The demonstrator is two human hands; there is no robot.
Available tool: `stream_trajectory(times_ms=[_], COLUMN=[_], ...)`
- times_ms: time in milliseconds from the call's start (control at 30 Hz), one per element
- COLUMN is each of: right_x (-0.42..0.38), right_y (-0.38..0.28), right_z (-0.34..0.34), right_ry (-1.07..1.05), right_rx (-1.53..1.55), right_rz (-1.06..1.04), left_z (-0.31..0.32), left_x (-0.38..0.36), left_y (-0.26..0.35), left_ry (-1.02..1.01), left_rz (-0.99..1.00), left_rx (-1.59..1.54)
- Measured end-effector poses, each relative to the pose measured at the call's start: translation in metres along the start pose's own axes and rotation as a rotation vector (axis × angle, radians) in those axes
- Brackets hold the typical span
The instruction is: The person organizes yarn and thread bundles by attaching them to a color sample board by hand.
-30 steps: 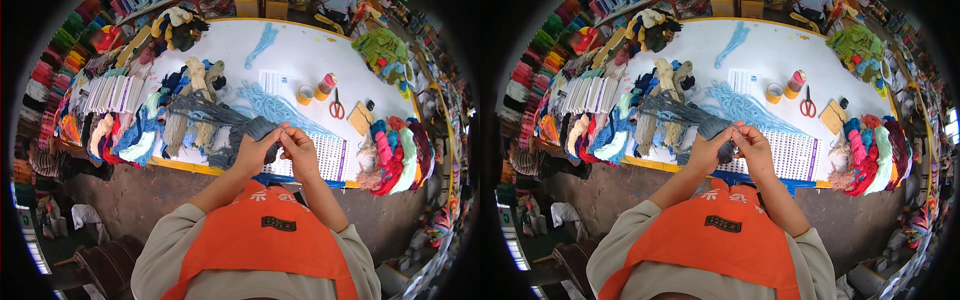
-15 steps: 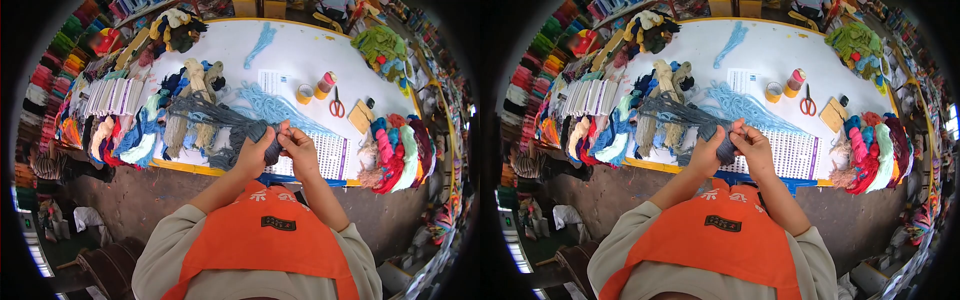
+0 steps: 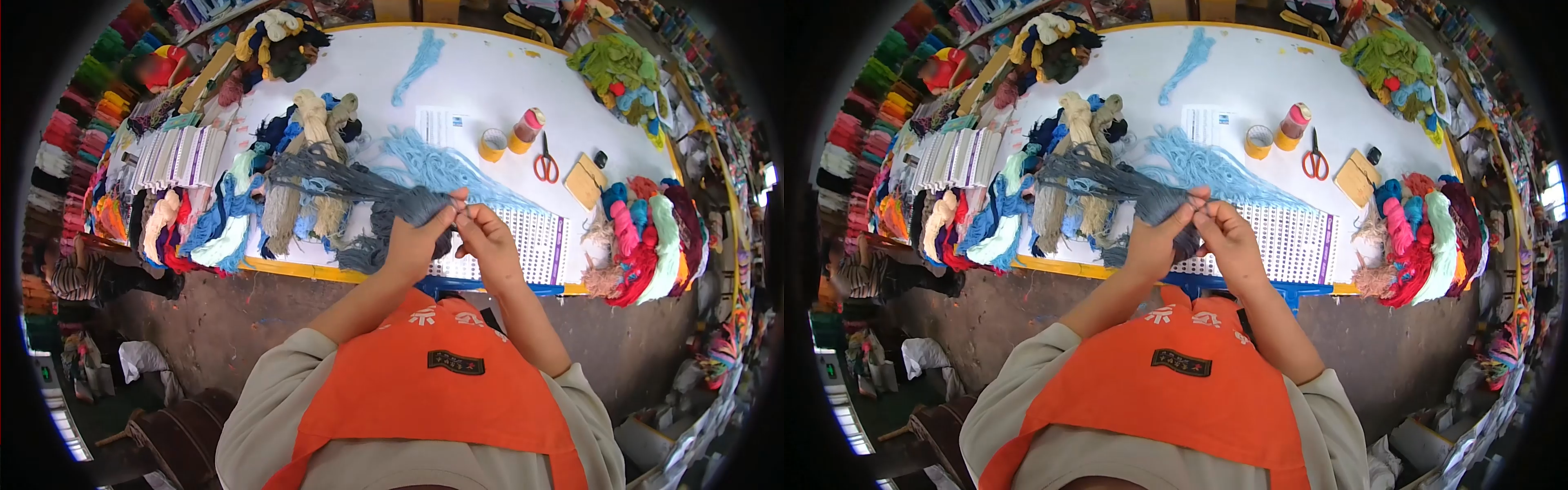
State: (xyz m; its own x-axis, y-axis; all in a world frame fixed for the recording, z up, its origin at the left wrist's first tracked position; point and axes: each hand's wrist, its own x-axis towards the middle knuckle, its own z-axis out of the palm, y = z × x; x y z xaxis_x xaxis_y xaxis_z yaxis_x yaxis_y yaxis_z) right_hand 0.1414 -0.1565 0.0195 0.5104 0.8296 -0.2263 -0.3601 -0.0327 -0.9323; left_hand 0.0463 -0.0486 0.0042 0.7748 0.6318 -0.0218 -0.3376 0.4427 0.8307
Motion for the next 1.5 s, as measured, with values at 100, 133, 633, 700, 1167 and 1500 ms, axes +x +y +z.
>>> stream_trajectory(times_ms=[100, 133, 633, 700, 1167, 1500], right_x=[-0.004, -0.004, -0.065, -0.028, 0.184, 0.185], right_y=[0.014, 0.018, 0.03, 0.096, 0.227, 0.214], right_z=[-0.017, -0.043, -0.554, -0.584, -0.268, -0.273], right_ry=[0.136, 0.24, 1.489, 1.076, 0.019, 0.065], right_rx=[-0.169, -0.311, -0.247, -0.89, -1.095, -0.883], right_rz=[-0.207, -0.325, -0.195, -0.349, 0.064, 0.106], left_z=[-0.016, -0.026, -0.273, -0.182, -0.052, -0.066], left_x=[0.006, 0.009, 0.044, 0.067, 0.173, 0.178], left_y=[0.019, 0.027, 0.032, -0.021, -0.301, -0.314], left_ry=[0.046, 0.087, 0.576, 0.363, 0.401, 0.201], left_rz=[-0.205, -0.247, -0.097, -0.324, -0.901, -0.773], left_rx=[0.024, 0.034, -0.35, -0.133, 0.704, 0.661])
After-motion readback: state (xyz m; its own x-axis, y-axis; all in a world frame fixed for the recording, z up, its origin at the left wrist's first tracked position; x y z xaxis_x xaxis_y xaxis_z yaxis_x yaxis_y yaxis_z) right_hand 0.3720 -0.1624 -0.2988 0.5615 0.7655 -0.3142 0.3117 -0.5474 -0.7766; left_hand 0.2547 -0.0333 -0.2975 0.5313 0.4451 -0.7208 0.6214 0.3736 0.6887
